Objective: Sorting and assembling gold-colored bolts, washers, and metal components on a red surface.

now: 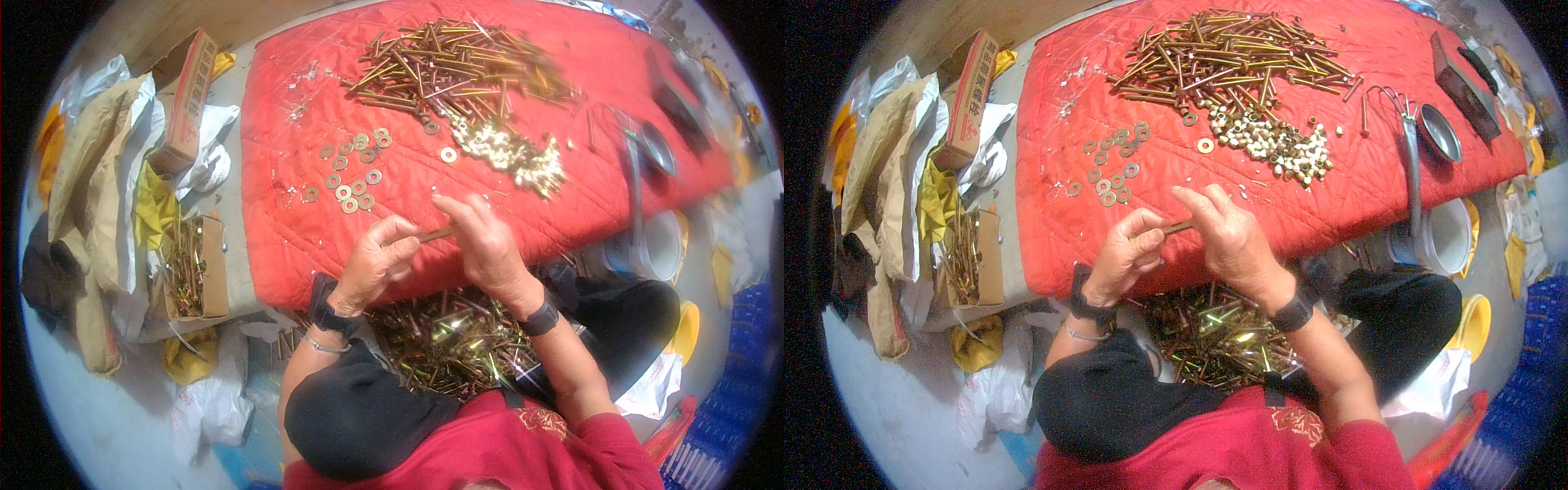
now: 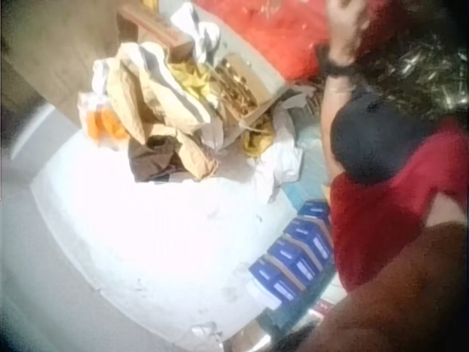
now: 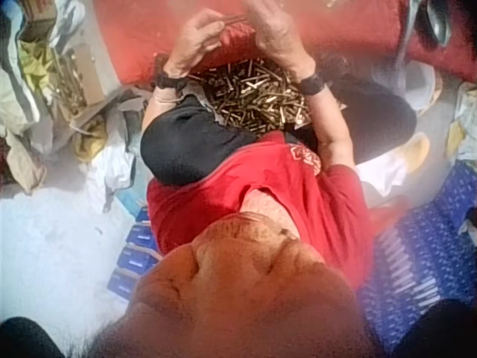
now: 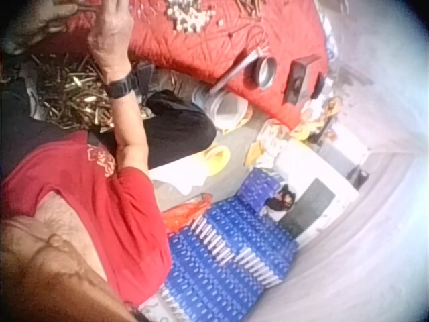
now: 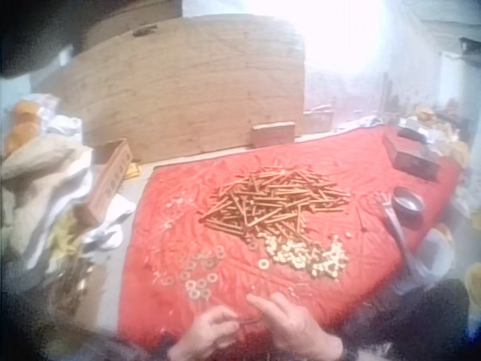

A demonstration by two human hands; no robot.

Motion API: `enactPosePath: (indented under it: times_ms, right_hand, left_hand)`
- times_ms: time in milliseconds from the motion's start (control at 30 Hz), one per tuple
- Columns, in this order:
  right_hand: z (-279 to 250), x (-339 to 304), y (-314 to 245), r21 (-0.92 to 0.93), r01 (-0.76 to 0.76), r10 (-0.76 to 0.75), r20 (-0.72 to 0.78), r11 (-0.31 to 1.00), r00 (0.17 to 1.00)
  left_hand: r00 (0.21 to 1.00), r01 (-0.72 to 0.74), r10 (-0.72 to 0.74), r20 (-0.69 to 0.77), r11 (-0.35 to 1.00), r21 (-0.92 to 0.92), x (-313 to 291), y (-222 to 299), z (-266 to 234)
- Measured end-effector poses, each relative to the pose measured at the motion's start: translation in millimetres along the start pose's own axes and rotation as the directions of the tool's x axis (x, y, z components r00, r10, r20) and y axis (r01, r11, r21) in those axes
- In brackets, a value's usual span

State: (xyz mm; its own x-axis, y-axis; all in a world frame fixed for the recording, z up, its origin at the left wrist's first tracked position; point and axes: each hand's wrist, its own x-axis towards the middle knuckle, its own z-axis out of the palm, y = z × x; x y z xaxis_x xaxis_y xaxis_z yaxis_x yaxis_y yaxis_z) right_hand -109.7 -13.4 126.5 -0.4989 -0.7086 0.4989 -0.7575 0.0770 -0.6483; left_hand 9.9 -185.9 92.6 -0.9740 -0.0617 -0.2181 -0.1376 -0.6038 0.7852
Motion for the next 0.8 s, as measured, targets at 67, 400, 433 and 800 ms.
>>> enactPosePath:
  times_ms: [67,400,433,800]
  right_hand:
    - [-2,-1,8,0.139,-0.004,0.004,0.002,0.99,1.0]
    - [-54,8,11,0.527,-0.335,0.443,-0.09,0.781,0.892]
    - [-50,5,16,0.478,-0.376,0.457,-0.06,0.793,0.887]
    - [-9,-29,67,0.382,-0.497,0.522,0.042,0.779,0.852]
  left_hand:
    - [1.0,0.007,-0.006,0.012,1.0,-0.017,1,-1,1]
    - [0.971,0.029,-0.006,0.241,0.995,-0.093,-8,12,-7]
    - [0.97,0.034,-0.013,0.242,0.996,-0.083,-7,11,-8]
    - [0.953,-0.009,-0.124,0.278,0.902,0.431,-8,7,14]
